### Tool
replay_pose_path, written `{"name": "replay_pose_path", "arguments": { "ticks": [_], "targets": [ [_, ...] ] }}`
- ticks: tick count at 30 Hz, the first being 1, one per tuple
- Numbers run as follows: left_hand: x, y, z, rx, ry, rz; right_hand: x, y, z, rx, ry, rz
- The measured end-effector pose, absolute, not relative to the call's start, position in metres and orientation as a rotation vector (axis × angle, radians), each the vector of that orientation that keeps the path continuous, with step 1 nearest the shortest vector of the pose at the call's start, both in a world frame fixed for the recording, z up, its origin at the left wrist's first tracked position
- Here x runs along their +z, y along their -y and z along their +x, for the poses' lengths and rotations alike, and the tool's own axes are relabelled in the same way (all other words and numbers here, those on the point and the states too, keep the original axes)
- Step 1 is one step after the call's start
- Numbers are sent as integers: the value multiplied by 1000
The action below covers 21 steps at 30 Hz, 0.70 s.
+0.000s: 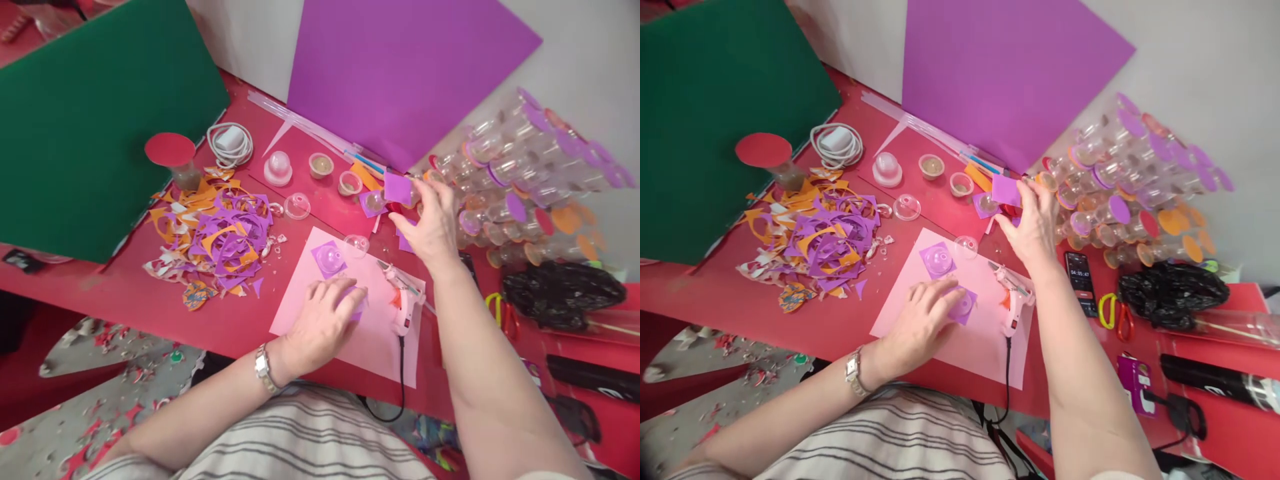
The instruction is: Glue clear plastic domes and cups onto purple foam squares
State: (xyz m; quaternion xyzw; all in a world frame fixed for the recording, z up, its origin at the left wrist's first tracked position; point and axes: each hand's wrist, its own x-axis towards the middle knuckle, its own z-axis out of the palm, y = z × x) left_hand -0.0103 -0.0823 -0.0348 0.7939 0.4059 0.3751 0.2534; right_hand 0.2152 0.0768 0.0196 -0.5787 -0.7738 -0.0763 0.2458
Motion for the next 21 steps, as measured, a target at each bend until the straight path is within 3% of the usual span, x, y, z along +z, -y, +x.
{"name": "replay_pose_path", "arguments": {
  "ticks": [10,16,21],
  "targets": [
    [-33,75,-3,647,-1133,2441,-1,-130,210,-77,2250,-1725],
    [-26,78,-9,832,-1117,2405,22,-109,214,-228,2150,-1663],
    [10,67,-32,1012,-1226,2384,48,-60,238,-264,1915,-1612]
  ]
}}
